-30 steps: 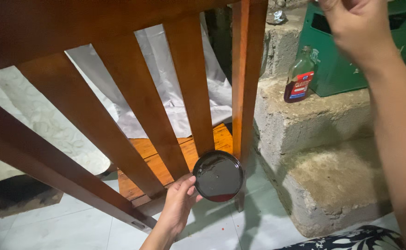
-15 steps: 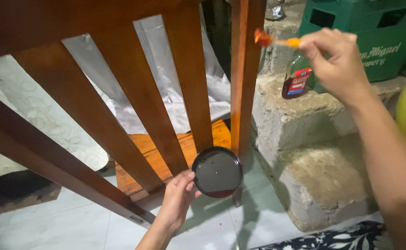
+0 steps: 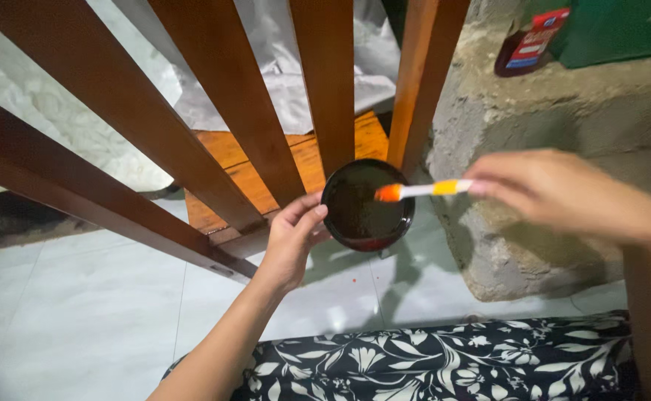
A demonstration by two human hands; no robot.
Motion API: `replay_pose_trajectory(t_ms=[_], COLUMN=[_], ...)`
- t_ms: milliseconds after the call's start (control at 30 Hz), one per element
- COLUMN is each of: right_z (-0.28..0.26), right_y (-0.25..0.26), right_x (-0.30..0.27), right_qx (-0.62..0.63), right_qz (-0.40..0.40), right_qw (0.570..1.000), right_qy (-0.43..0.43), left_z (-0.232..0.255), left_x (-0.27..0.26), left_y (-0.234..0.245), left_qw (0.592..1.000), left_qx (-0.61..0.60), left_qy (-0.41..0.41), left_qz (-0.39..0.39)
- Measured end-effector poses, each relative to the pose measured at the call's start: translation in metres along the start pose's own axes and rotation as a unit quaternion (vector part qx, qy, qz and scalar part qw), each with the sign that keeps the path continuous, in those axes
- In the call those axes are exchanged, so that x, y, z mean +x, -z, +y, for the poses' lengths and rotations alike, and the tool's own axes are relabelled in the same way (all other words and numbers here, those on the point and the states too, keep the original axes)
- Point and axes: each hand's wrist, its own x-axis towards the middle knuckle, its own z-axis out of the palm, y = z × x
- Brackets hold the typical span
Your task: The person paints the backrest of a wooden chair using a toothbrush dipped in a small bowl of dark liquid. They repeatedly apply the liquid to the vertical slats and top rail, occasionally refilling the bowl from a nearby bottle.
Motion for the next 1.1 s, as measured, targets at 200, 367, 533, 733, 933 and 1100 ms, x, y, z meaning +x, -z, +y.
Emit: replay_pose_trajectory(t_ms=[200,367,533,733,933,1100], right_z=[-0.026,-0.03,-0.033,-0.025,-0.006,0.018], right_y=[-0.017,-0.021,-0.02,-0.018,-0.023,-0.025], right_x=[-0.001,0.0,0.003,0.003,0.003,0.012], right_qx=[-0.044,-0.052,-0.055,-0.016,0.037,0.184], right_qz=[-0.035,-0.064,-0.093,-0.062,0.016,0.09], right_qw=[0.996,0.996,0.994,0.998,0.993,0.96], right_qy=[0.066,0.035,-0.009,0.006,0.107,0.192], left_z=[0.004,0.003,0.003,0.012,-0.003,-0.004], left_x=[0.0,0.001,0.001,-0.002,0.006,0.006], left_y=[-0.004,-0.001,-0.002,-0.008,-0.001,-0.004], left_qw=[1.0,0.999,0.999,0.999,0.999,0.997], left_qx=[0.013,0.034,0.028,0.018,-0.014,-0.032], left_qy=[-0.019,-0.025,-0.039,0.008,0.037,0.035], left_qz=[-0.001,0.007,-0.002,0.028,0.035,0.053])
